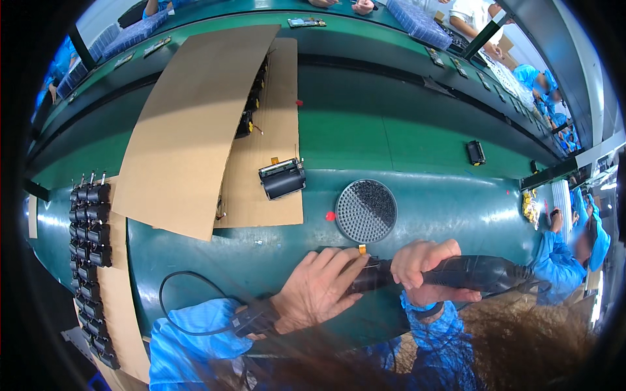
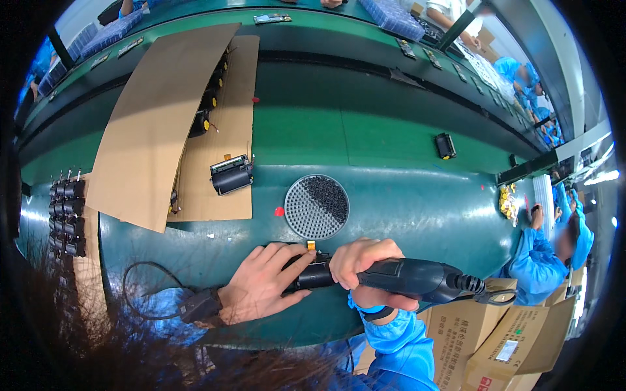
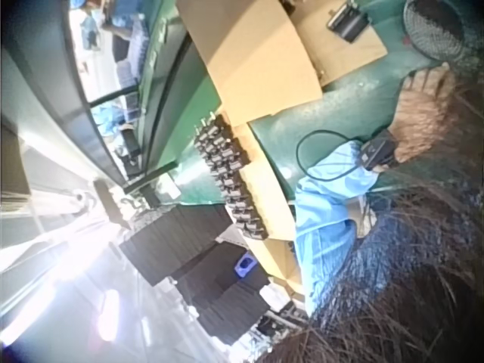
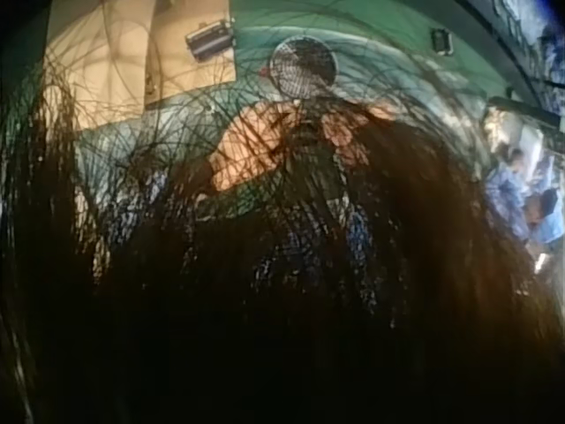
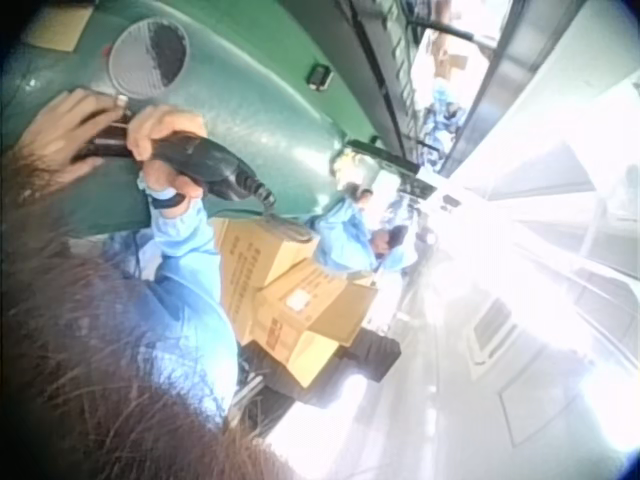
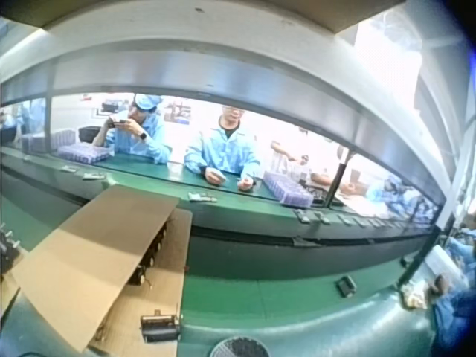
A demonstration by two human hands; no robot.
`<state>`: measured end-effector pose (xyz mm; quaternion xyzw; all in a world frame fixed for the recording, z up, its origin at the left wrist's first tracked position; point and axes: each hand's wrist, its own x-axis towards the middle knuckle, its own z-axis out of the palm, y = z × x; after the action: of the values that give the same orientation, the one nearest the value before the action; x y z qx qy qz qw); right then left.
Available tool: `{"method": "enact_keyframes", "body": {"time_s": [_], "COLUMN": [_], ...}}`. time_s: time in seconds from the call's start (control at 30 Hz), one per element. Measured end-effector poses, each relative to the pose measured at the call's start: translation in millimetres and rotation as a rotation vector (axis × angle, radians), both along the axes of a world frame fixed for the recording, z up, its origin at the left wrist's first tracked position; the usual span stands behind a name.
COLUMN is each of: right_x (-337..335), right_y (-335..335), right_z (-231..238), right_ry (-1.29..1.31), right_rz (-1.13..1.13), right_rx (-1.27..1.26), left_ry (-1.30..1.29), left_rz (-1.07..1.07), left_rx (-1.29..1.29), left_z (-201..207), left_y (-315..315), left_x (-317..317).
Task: Assembling electronic components using a power screwdriver on a factory assembly line.
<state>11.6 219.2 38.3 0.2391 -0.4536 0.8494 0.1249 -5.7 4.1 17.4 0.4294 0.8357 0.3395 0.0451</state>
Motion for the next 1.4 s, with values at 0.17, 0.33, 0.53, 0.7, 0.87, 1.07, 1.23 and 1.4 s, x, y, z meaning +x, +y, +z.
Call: {"method": "enact_keyframes", "body": {"time_s": [0.17,0.33,0.53,0.7,0.87,1.07,1.23,1.4], "right_x": [-4,-8,-53,-67,-70,-70,-72,-69], "right_y": [3,0,-11,-10,-13,-13,-13,-6], "right_z": [-3,18,19,-5,-8,-9,-9,-2], "right_ry": [0.036,-0.026,-0.070,-0.039,-0.046,-0.075,-0.036,-0.068], "right_rz": [-0.010,-0.124,-0.321,-0.302,-0.326,-0.323,-0.293,-0.312], "right_rx": [0.060,0.038,0.049,0.086,0.092,0.099,0.197,0.069], "left_ry": [0.012,0.025,0.057,0.047,0.041,0.034,0.053,0.045], "left_rz": [0.003,0.023,0.013,0.012,0.013,0.014,0.020,0.048], "left_rx": [0.014,-0.014,-0.037,-0.013,-0.005,0.001,-0.031,0.012], "left_z": [-5,-1,-5,-8,-10,-11,-5,-12], "left_y": [-3,-4,-4,-2,-4,-4,-4,-4], "left_x": [-4,-1,-3,-3,-3,-3,-2,-2]}}
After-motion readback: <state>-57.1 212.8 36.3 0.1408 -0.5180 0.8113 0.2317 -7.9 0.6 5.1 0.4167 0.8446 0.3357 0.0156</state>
